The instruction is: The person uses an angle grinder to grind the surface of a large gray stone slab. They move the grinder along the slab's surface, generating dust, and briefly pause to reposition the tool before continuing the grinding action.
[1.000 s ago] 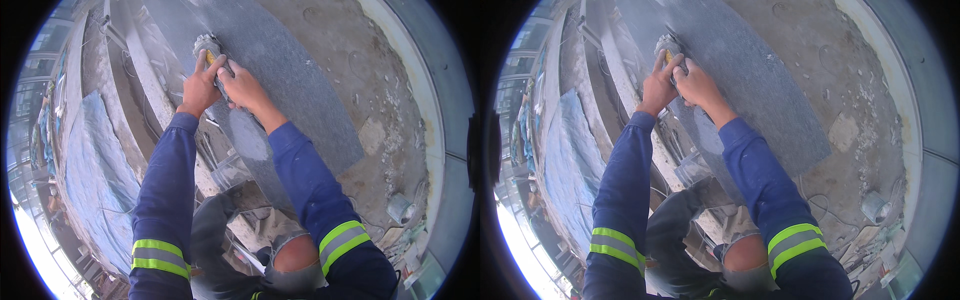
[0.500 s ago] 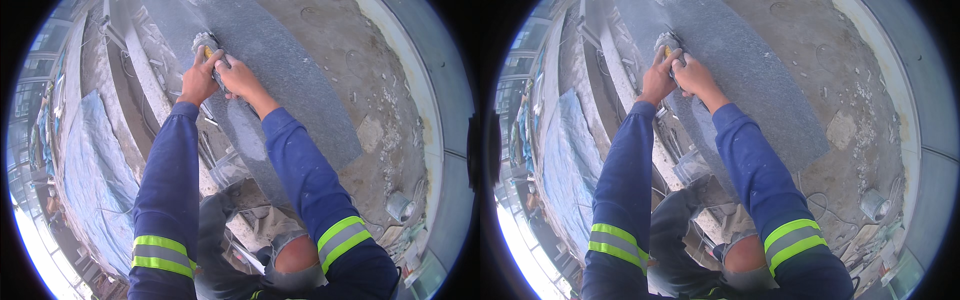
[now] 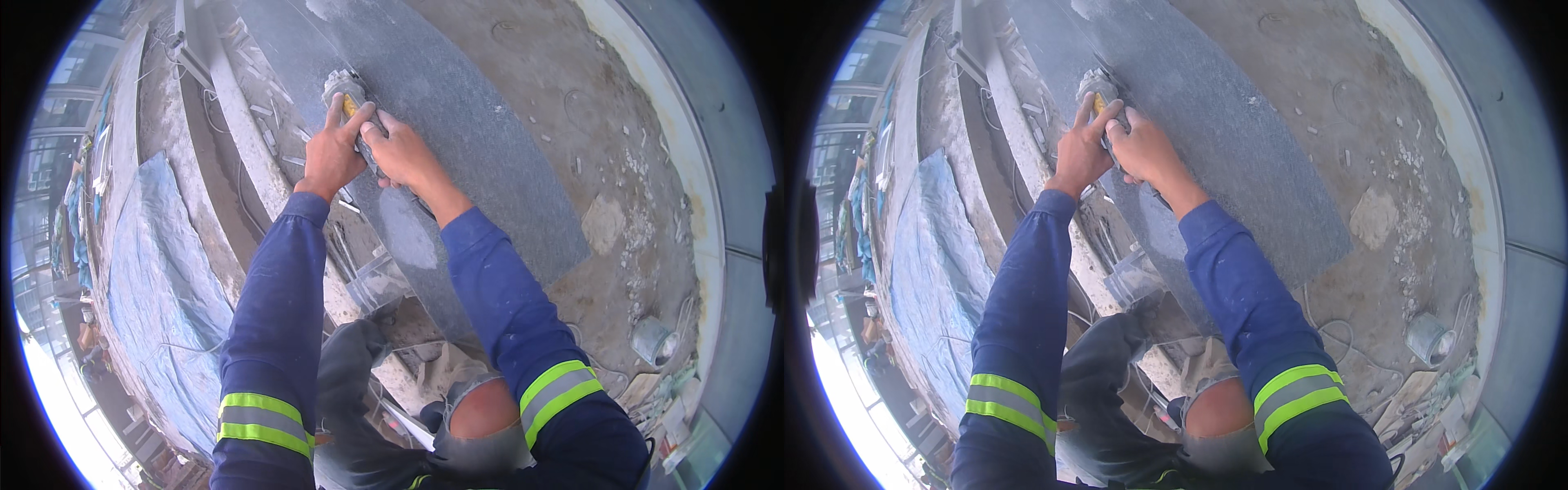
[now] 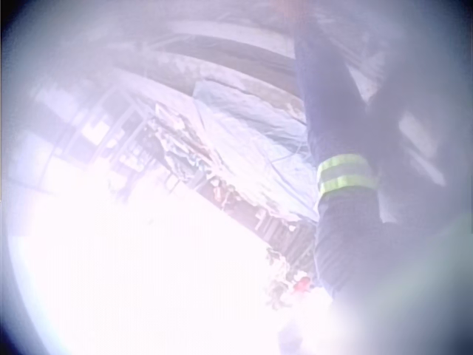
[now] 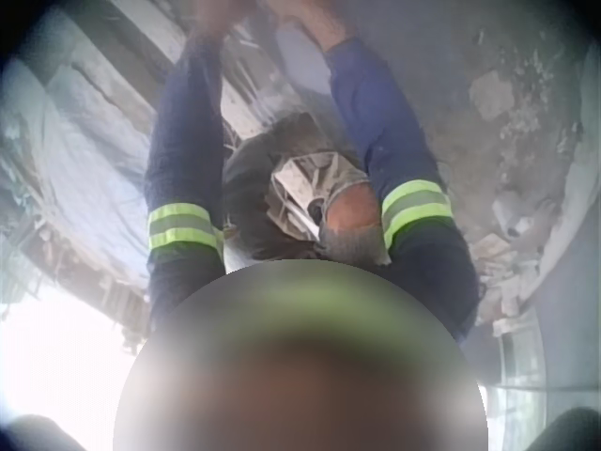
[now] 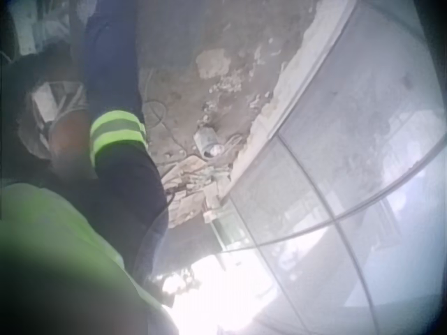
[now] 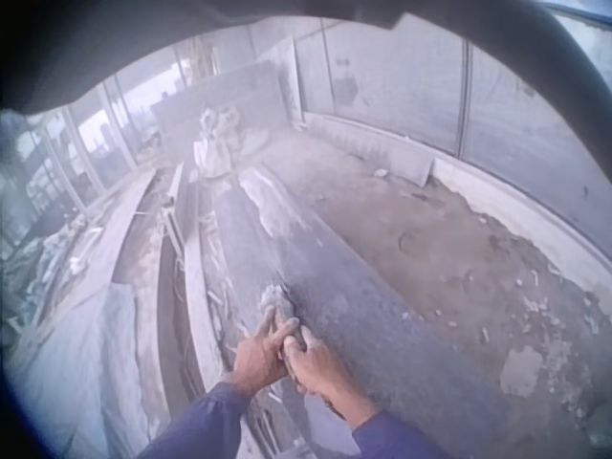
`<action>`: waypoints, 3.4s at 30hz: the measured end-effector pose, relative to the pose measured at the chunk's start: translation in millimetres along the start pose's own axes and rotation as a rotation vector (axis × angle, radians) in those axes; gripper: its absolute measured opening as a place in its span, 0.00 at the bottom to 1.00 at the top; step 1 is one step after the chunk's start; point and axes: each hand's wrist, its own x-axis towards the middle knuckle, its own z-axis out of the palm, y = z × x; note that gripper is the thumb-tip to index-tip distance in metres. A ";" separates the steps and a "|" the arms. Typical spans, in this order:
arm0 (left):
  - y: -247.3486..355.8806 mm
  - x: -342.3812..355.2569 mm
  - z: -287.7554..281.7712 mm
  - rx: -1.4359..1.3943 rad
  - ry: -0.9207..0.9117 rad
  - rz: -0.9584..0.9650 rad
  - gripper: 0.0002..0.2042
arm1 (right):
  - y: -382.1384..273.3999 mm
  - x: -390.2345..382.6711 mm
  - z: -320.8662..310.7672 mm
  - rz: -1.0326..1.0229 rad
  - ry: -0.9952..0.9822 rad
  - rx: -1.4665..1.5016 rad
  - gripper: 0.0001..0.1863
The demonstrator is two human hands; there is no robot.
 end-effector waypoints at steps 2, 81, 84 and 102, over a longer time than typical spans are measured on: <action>-0.3 1.9 1.3 -0.014 0.048 0.015 0.45 | 2.9 -0.4 -0.9 0.053 -0.003 -0.017 0.38; 19.7 -13.2 -3.6 -0.010 -0.008 -0.014 0.44 | 14.3 -13.2 -5.8 -0.002 -0.010 0.036 0.40; 19.8 -18.1 -4.3 0.022 -0.061 -0.018 0.44 | 16.3 -19.4 -4.7 -0.005 0.024 0.018 0.39; 24.2 -20.6 -3.3 -0.015 0.004 0.006 0.45 | 10.4 -27.5 -8.8 0.034 -0.022 0.033 0.39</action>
